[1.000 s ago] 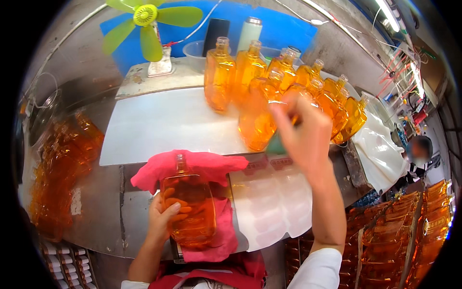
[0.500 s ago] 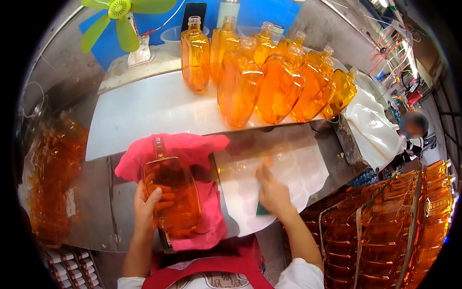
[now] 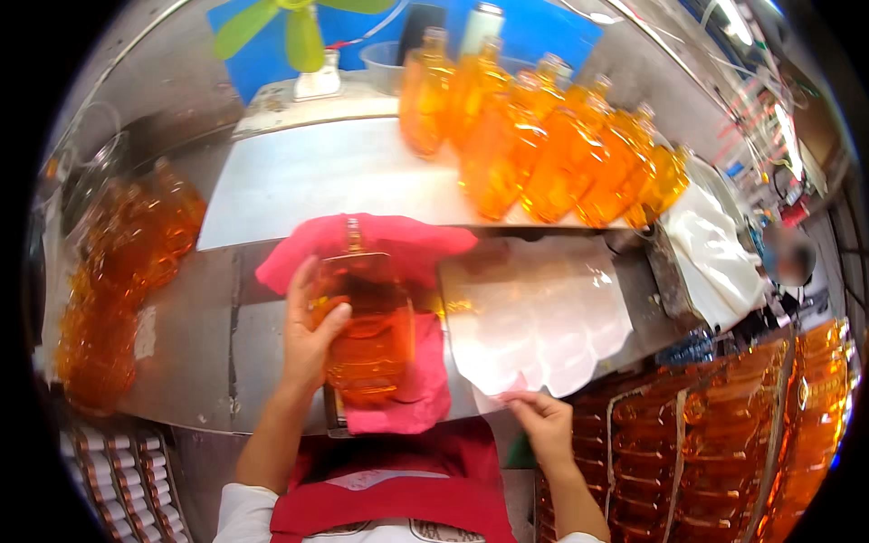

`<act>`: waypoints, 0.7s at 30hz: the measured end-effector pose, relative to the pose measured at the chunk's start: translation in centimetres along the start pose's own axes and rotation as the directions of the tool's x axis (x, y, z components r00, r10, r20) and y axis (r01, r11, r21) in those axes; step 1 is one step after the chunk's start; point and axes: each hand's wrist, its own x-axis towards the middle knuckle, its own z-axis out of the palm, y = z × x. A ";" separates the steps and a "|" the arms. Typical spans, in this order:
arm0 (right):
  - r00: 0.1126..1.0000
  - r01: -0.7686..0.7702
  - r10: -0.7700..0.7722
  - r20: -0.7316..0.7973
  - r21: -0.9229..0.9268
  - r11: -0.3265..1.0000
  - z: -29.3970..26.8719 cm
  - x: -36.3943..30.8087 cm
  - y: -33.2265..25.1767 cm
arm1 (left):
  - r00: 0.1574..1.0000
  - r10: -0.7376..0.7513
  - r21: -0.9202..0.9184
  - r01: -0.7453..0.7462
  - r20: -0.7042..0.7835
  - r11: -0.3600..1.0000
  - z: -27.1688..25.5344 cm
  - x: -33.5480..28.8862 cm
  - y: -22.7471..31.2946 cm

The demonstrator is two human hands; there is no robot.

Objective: The person applies labels to amber-colored plastic bottles filled with liquid. They pick up a bottle, place it on a pink cloth, apply a label from a sheet, smooth it down, and then move the bottle to a finished pile on the right.

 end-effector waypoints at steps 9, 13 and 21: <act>0.895 0.328 -0.233 0.382 -0.205 0.922 6.6 6.6 -14.6 | 0.995 0.083 0.036 -0.085 0.051 0.996 -0.9 0.7 -0.9; 0.774 0.389 -0.420 0.473 0.168 0.906 10.9 9.4 -18.9 | 0.999 -0.014 0.007 0.014 0.034 1.000 -0.7 0.5 0.3; 0.379 0.264 -0.376 0.846 0.291 0.920 13.6 10.9 -11.0 | 0.982 -0.187 -0.183 0.180 -0.020 0.966 -0.5 2.4 1.1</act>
